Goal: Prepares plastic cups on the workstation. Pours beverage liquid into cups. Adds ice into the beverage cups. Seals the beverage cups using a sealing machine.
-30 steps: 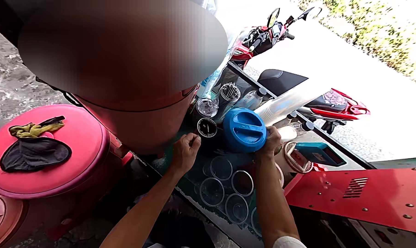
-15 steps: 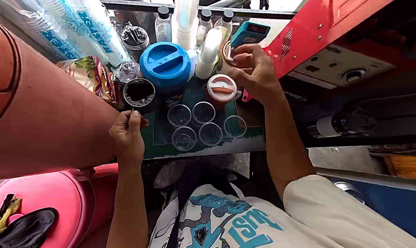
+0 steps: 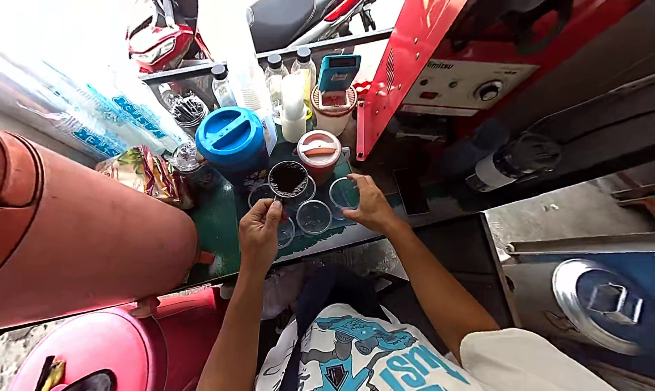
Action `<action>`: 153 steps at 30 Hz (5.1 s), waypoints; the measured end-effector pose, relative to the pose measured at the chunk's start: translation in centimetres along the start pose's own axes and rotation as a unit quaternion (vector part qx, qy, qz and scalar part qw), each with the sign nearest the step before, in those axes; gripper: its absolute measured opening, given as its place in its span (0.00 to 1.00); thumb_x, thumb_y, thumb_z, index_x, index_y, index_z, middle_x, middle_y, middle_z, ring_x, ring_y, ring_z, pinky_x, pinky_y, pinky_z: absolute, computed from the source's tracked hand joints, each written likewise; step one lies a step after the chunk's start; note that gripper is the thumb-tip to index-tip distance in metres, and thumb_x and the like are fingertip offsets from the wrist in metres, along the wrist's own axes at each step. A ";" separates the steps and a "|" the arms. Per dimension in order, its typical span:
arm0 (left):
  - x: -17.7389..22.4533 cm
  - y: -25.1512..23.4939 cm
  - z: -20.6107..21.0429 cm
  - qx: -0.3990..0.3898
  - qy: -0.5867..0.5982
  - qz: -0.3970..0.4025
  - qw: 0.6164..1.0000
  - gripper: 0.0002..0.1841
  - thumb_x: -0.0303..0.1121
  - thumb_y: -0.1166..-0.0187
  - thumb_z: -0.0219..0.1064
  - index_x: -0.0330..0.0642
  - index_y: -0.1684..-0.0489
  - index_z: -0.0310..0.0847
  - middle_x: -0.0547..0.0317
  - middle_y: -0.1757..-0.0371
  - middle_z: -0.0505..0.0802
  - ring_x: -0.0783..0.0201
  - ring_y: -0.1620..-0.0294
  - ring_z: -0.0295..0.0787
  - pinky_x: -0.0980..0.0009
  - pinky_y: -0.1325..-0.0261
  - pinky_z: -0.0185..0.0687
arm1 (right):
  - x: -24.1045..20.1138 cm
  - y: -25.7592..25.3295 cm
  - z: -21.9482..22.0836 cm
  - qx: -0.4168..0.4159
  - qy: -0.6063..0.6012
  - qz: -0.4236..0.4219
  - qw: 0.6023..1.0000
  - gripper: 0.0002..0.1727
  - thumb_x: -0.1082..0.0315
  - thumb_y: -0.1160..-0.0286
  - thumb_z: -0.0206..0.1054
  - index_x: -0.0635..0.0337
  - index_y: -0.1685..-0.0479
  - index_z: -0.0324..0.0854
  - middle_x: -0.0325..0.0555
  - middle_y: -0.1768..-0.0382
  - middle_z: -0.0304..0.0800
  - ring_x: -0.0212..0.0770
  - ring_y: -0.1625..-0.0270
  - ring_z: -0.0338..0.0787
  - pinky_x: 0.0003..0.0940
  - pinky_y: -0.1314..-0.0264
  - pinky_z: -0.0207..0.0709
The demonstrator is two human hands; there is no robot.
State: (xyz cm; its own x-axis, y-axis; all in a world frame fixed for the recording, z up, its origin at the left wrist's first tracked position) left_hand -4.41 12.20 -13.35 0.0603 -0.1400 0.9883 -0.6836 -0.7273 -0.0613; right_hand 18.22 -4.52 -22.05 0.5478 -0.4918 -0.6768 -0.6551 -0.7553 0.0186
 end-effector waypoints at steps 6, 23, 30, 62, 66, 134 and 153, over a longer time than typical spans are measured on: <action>-2.0 -2.1 4.4 -0.009 -0.083 -0.005 0.996 0.13 0.38 0.12 0.59 0.43 0.59 0.89 0.62 0.66 0.91 0.68 0.64 0.90 0.67 0.55 0.89 | -2.0 -0.1 -1.7 0.053 -0.018 0.000 0.998 0.65 0.63 0.62 0.90 0.55 0.10 0.57 0.63 0.30 0.75 0.58 0.36 0.86 0.55 0.37 0.85; -3.3 -3.9 11.8 -0.035 -0.329 0.192 0.924 0.09 0.34 0.18 0.69 0.38 0.56 0.92 0.43 0.44 0.85 0.55 0.47 0.87 0.65 0.41 0.87 | 0.1 -2.0 0.4 0.079 -0.027 -0.016 0.996 0.72 0.62 0.60 0.91 0.53 0.05 0.45 0.63 0.30 0.74 0.57 0.37 0.87 0.53 0.39 0.86; -4.7 -4.3 14.1 -0.091 -0.362 0.226 0.900 0.05 0.27 0.20 0.70 0.35 0.63 0.90 0.39 0.45 0.85 0.49 0.43 0.87 0.60 0.38 0.87 | 2.0 -2.5 1.2 0.008 -0.047 0.005 0.999 0.79 0.57 0.63 0.93 0.46 0.02 0.35 0.67 0.25 0.70 0.60 0.36 0.85 0.56 0.38 0.85; -9.2 0.5 -16.2 0.310 -0.173 -0.122 0.927 0.19 0.42 0.09 0.57 0.36 0.47 0.88 0.49 0.59 0.93 0.60 0.57 0.92 0.60 0.46 0.88 | -19.2 -25.5 9.4 0.007 -0.350 -0.078 0.934 0.26 0.40 0.35 0.78 0.50 0.84 0.79 0.33 0.84 0.83 0.32 0.81 0.82 0.37 0.75 0.80; -8.9 1.4 -16.7 0.290 -0.163 -0.124 0.935 0.19 0.43 0.10 0.59 0.36 0.46 0.89 0.48 0.56 0.93 0.57 0.56 0.92 0.57 0.44 0.88 | -23.0 -24.2 7.5 -0.001 -0.223 -0.129 0.966 0.32 0.32 0.40 0.78 0.48 0.88 0.73 0.33 0.88 0.74 0.31 0.86 0.71 0.37 0.80 0.71; -10.6 3.0 -17.0 0.262 -0.049 -0.124 0.956 0.19 0.43 0.10 0.58 0.37 0.49 0.89 0.51 0.57 0.92 0.63 0.56 0.91 0.65 0.45 0.87 | -34.0 -18.5 3.5 0.048 0.087 -0.381 0.919 0.39 0.27 0.29 0.64 0.50 0.91 0.63 0.38 0.91 0.61 0.36 0.87 0.61 0.41 0.79 0.56; -6.8 0.8 -16.4 0.299 -0.129 -0.067 0.943 0.15 0.40 0.10 0.60 0.39 0.49 0.88 0.57 0.60 0.94 0.66 0.59 0.93 0.64 0.49 0.91 | -16.5 -24.2 7.9 0.210 -0.243 -0.117 0.940 0.08 0.72 0.28 0.67 0.61 0.74 0.88 0.41 0.75 0.89 0.34 0.67 0.88 0.37 0.58 0.82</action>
State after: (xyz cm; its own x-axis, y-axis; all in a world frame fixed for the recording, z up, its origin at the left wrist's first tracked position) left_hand -17.33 23.61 -17.81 0.3448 -0.1234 0.9305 -0.1294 -0.9881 -0.0831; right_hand 20.93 25.29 -17.14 0.4671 -0.0013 -0.8842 -0.7495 -0.5311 -0.3951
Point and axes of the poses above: each hand's wrist, its own y-axis away from the middle knuckle, its own z-axis out of the palm, x = y × z, the point moved 9 cm from there along -y, towards the middle knuckle
